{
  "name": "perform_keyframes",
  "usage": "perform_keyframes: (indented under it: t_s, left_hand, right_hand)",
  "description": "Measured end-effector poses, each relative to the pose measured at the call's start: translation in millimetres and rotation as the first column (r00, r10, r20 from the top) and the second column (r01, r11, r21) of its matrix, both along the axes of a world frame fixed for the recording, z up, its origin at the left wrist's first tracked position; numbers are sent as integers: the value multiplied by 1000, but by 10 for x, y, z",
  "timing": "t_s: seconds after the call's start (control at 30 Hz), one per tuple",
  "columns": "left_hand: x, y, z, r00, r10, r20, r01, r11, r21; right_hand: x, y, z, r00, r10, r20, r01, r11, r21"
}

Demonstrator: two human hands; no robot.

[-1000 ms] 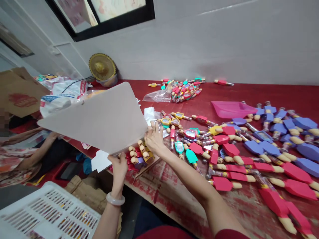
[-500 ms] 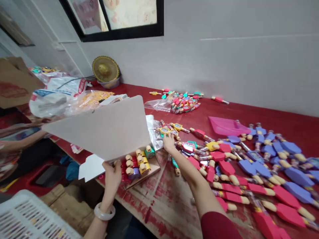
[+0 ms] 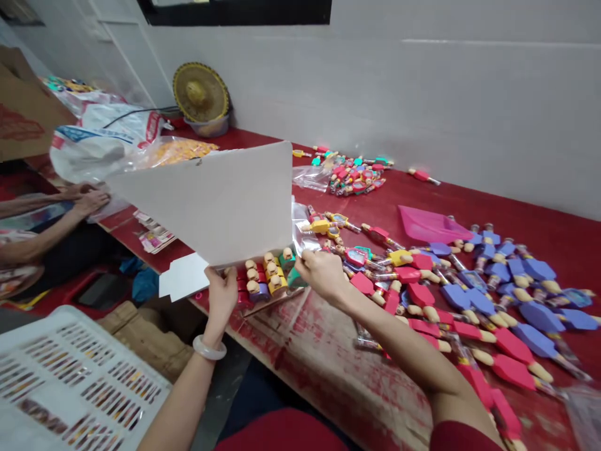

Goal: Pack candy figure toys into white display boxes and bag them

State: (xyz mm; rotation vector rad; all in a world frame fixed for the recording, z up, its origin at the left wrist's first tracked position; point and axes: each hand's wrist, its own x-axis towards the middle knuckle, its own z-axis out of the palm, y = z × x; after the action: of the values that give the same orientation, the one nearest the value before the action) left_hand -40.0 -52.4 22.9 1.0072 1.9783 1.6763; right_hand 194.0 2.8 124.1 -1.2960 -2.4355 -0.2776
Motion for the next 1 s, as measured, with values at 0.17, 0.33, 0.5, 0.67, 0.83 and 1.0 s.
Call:
perform_keyframes:
  t_s: [0.17, 0.33, 0.5, 0.67, 0.83, 1.0]
  left_hand:
    - [-1, 0, 3, 1000, 4, 3, -4, 1000, -4]
    - [-20, 21, -30, 1000, 3, -9, -3, 1000, 21]
    - [-47, 47, -69, 1000, -1, -4, 2, 999, 41]
    - [-54, 42, -87, 1000, 0, -7, 1, 1000, 31]
    - [-70, 48, -73, 1000, -9, -23, 10, 1000, 16]
    - [-89, 59, -60, 999, -18, -31, 18, 1000, 0]
  right_hand:
    - [-74, 100, 10, 998, -11, 54, 8, 998, 70]
    - [-164, 199, -124, 986, 61, 157, -71, 996, 61]
    - [-332, 381, -351, 920, 244, 306, -231, 970, -80]
    - [-330, 445, -253, 850, 356, 389, -288, 931, -224]
    - [-368, 445, -142, 849, 334, 410, -230, 931, -283]
    - [-417, 419, -171, 874, 257, 411, -143, 947, -289]
